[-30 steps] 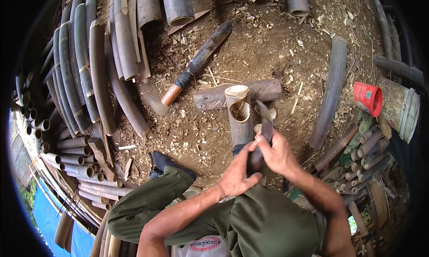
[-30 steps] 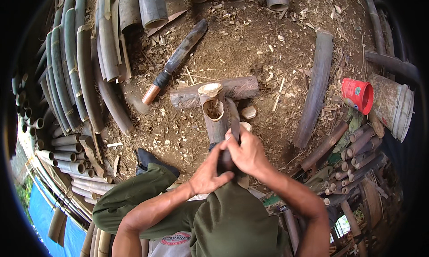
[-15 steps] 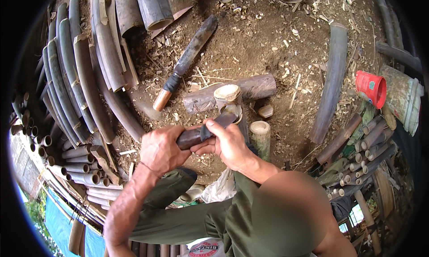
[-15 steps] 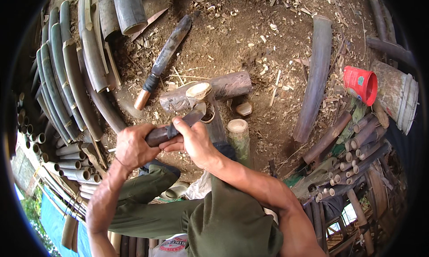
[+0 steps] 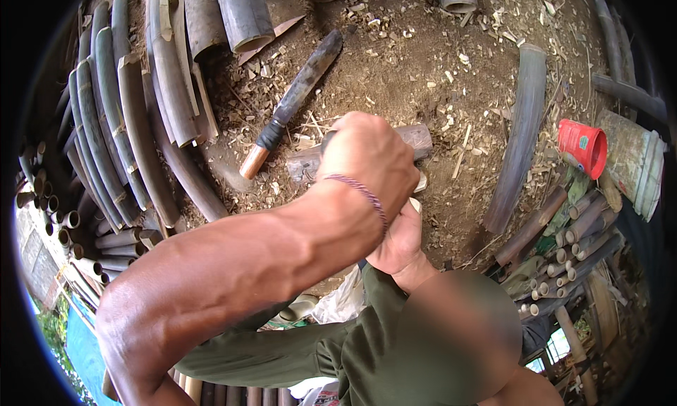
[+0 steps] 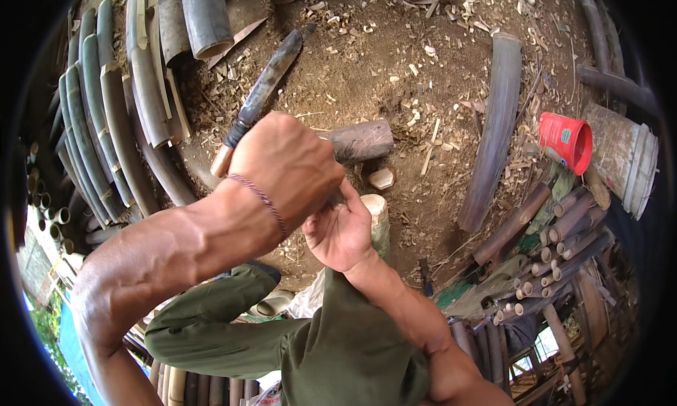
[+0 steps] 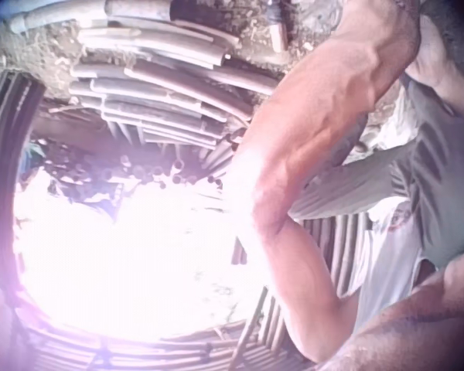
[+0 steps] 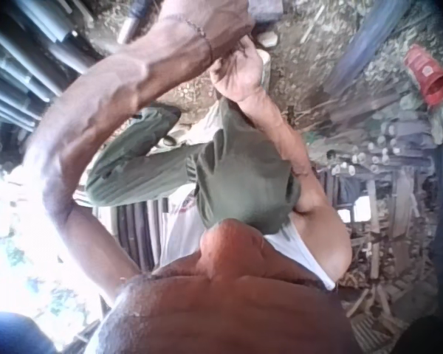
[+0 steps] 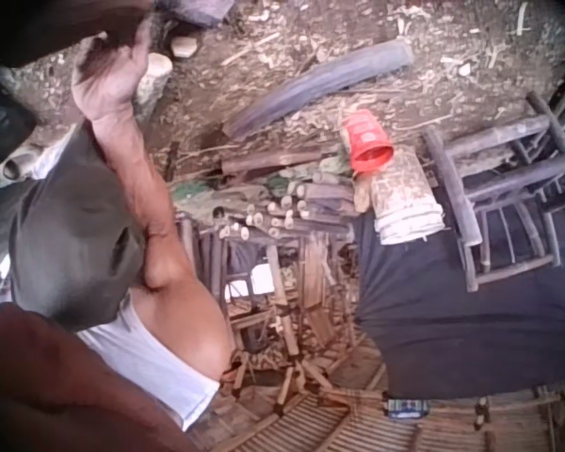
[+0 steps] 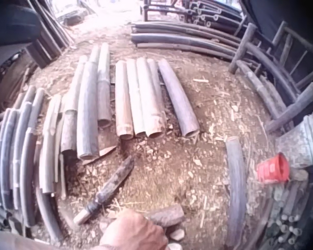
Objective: The person uses a cleaver and a curved scraper to clean the inside edges and smooth the surface of bamboo pole segments.
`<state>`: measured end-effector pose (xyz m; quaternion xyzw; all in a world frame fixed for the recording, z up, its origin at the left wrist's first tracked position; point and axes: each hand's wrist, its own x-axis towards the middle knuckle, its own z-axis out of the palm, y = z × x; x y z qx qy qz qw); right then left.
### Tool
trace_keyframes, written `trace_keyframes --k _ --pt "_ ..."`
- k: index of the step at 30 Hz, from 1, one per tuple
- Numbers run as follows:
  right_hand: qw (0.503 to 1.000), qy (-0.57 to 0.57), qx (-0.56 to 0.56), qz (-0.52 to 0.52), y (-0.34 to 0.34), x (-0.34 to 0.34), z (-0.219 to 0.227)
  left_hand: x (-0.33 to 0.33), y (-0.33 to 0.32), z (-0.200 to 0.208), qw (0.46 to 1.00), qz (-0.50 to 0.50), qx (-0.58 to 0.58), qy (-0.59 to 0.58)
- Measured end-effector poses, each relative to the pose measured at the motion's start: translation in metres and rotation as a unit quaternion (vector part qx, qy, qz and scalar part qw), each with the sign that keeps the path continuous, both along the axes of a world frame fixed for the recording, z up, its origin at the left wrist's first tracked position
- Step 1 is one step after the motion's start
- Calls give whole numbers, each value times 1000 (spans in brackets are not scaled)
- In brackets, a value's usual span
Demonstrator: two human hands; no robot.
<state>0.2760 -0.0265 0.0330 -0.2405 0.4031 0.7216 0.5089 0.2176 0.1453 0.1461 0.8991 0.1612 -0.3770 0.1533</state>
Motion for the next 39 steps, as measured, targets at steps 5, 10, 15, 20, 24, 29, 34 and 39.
trace_keyframes --k 5,10,15,20,24,29,34,39 --pt "990 91 107 24 -17 -8 -13 -53 -3 -19 996 53 -51 -49" --pt "967 -5 27 254 -19 -13 -1 -150 -34 -80 918 289 -269 -29" --pt "865 -219 16 451 -17 -11 13 -169 -155 -105 786 538 -279 -121" --pt "754 -384 48 531 -27 0 10 -115 -226 -105 656 690 -281 -119" --pt "632 -542 80 548 -32 8 -1 -66 -247 -101 526 780 -302 -157" --pt "599 -557 65 572 -22 7 -1 -52 -249 -105 598 743 -275 -123" --pt "918 -223 33 326 -45 -6 -12 -130 -169 -81 931 344 -76 -91" --pt "953 -32 96 286 -37 -15 -12 -150 -86 -57 958 235 -151 -61"
